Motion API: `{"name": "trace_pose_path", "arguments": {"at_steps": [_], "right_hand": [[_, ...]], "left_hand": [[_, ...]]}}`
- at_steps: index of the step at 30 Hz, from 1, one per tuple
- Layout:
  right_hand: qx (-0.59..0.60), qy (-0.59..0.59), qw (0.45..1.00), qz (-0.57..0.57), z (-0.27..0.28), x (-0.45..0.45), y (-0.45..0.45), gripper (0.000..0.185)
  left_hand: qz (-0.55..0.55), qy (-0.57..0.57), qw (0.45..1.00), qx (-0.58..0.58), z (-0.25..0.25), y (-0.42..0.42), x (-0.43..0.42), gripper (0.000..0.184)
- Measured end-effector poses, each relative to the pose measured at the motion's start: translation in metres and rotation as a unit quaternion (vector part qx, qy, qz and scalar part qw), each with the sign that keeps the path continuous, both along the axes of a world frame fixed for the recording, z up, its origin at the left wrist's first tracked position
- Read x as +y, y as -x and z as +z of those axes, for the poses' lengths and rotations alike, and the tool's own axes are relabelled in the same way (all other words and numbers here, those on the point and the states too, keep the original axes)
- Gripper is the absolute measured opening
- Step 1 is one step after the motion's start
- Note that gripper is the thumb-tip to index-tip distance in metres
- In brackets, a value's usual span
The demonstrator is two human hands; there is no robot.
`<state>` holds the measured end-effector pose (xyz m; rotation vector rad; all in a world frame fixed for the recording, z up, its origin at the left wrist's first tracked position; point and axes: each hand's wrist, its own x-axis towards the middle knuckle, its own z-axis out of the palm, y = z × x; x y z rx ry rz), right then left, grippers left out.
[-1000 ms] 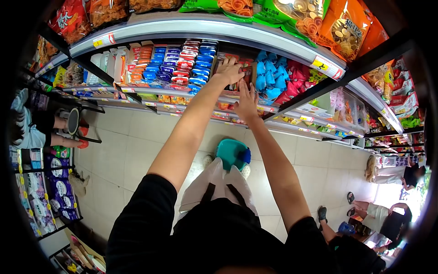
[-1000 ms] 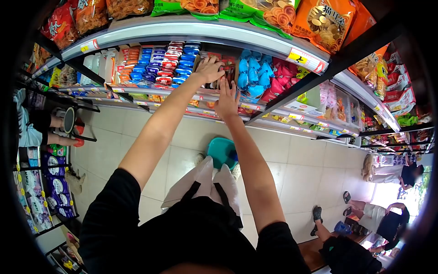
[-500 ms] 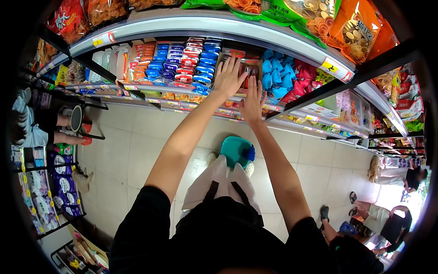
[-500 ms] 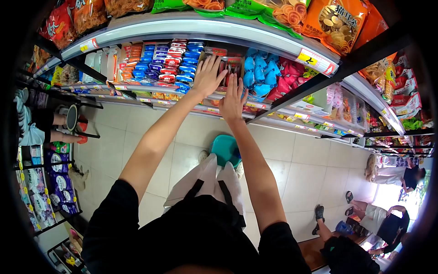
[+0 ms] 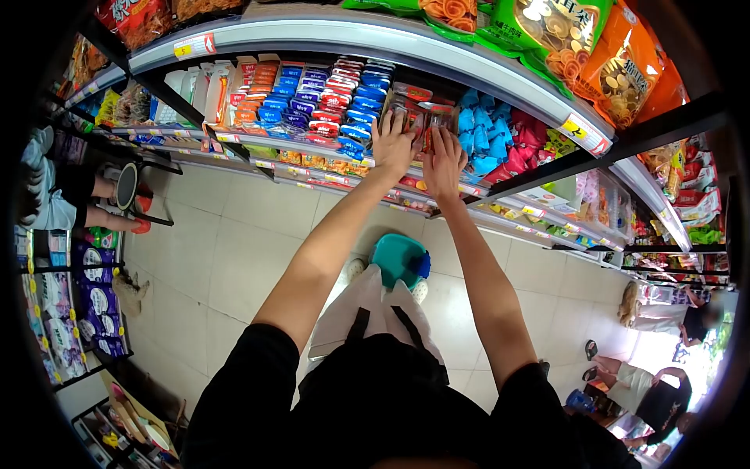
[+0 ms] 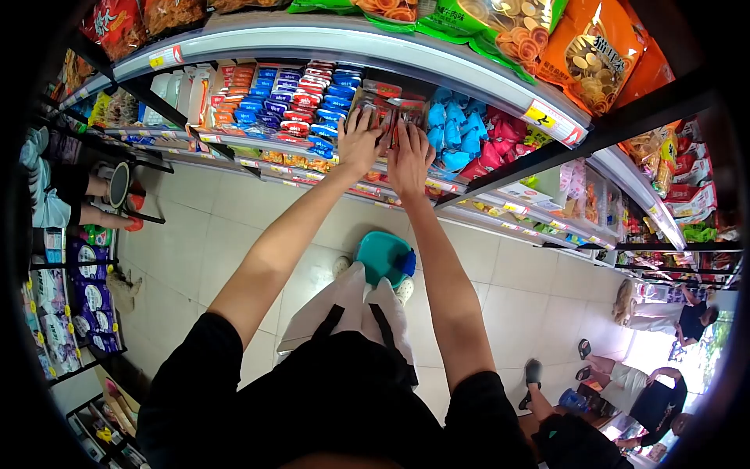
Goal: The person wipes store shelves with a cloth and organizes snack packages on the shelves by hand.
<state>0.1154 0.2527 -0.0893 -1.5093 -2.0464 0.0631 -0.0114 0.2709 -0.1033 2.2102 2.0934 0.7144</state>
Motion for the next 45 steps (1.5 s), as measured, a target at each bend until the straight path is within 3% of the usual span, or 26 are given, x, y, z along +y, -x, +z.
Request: {"name": "trace_pose_path", "arguments": {"at_steps": [5, 10, 12, 16, 19, 26, 31, 33, 39, 41, 42, 44, 45], "right_hand": [[0.029, -0.022, 0.999, -0.022, 0.01, 0.007, 0.01, 0.055], [0.004, -0.027, 0.999, -0.036, 0.008, 0.025, 0.015, 0.05], [-0.011, 0.035, 0.998, -0.057, 0.01, 0.03, 0.009, 0.048], [0.007, 0.017, 0.999, -0.037, 0.009, 0.029, 0.006, 0.048], [0.012, 0.023, 0.999, -0.031, 0.007, 0.028, 0.002, 0.046], [-0.009, 0.045, 0.998, -0.034, 0.004, 0.025, 0.003, 0.043], [0.072, 0.011, 0.997, -0.016, -0.003, 0.014, 0.019, 0.055], [-0.047, -0.02, 0.999, -0.005, -0.004, 0.006, 0.021, 0.063], [-0.066, 0.011, 0.998, 0.006, -0.003, 0.004, 0.014, 0.061], [-0.077, 0.013, 0.997, 0.008, -0.003, 0.006, 0.01, 0.062], [-0.086, 0.015, 0.996, 0.008, -0.005, 0.007, 0.008, 0.063], [-0.094, 0.018, 0.995, 0.007, -0.002, 0.006, 0.007, 0.066], [-0.088, 0.022, 0.996, 0.009, -0.003, 0.005, 0.008, 0.064]], "left_hand": [[-0.068, 0.058, 0.995, -0.04, 0.014, 0.016, -0.01, 0.028], [-0.079, 0.021, 0.994, -0.069, 0.001, 0.021, -0.008, 0.031], [-0.094, 0.025, 0.994, -0.042, 0.002, 0.022, -0.009, 0.027], [-0.076, 0.026, 0.996, -0.048, 0.001, 0.021, -0.008, 0.023], [-0.056, -0.003, 0.993, -0.101, 0.0, 0.02, -0.01, 0.015], [-0.053, -0.112, 0.982, -0.14, 0.008, 0.008, -0.02, 0.017], [-0.04, -0.072, 0.996, -0.034, 0.0, 0.014, -0.018, 0.016], [-0.025, -0.046, 0.999, -0.016, -0.001, 0.012, -0.017, 0.016], [0.006, 0.018, 0.999, 0.028, 0.004, 0.006, -0.016, 0.02], [-0.044, -0.116, 0.987, -0.099, 0.003, 0.008, -0.024, 0.035], [-0.044, -0.114, 0.988, -0.099, 0.002, 0.012, -0.035, 0.035], [0.022, -0.208, 0.919, -0.335, 0.002, 0.023, -0.057, 0.05], [0.02, -0.205, 0.92, -0.334, -0.015, 0.024, -0.057, 0.05]]}}
